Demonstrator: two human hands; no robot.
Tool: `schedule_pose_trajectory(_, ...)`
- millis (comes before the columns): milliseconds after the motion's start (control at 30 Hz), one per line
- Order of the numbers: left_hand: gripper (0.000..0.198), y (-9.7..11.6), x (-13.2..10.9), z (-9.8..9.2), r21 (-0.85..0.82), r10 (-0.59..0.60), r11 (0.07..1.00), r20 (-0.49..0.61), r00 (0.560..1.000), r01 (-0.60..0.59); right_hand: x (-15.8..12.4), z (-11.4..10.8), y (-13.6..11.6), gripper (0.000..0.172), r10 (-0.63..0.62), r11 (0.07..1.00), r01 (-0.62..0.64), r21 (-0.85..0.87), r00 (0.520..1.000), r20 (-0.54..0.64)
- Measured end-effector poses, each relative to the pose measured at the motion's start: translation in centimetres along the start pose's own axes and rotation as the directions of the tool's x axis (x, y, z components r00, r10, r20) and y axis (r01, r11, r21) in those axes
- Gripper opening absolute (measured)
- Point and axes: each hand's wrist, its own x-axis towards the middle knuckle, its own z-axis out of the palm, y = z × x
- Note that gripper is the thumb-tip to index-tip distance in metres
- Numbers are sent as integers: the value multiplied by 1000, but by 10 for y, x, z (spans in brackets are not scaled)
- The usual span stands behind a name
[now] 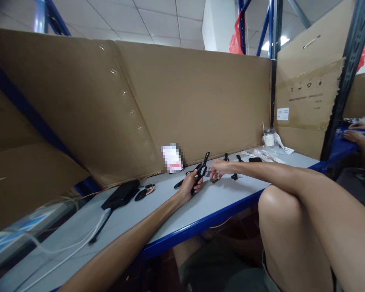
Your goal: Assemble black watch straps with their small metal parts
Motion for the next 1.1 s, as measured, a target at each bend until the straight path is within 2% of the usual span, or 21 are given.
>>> schedule_pose_trajectory(333,43,-1,1,-2,32,-19,999,62,998,17,4,-4,5,21,13,1000,-13,-5,999,40)
schedule_pose_trajectory(500,37,-1,-4,3,81,57,994,131,990,-68,-3,2,2,23,-31,1000,31,5,999,45)
schedule_pose_trajectory(600,34,-1,-6,4,84,101,990,124,987,-111,-5,5,-1,17,-84,996,84,-5,995,50)
schedule_pose_trajectory(700,35,-1,-6,3,83,109,989,119,987,-120,-4,5,-2,20,-100,995,101,-21,994,45)
schedule_pose_trajectory(900,32,-5,-3,2,123,112,985,101,989,-124,-5,3,-2,17,-61,996,64,-64,997,47)
schedule_pose_trajectory(1100,33,-5,-3,2,149,122,979,115,986,-138,-8,5,-4,14,-30,999,31,-37,999,13)
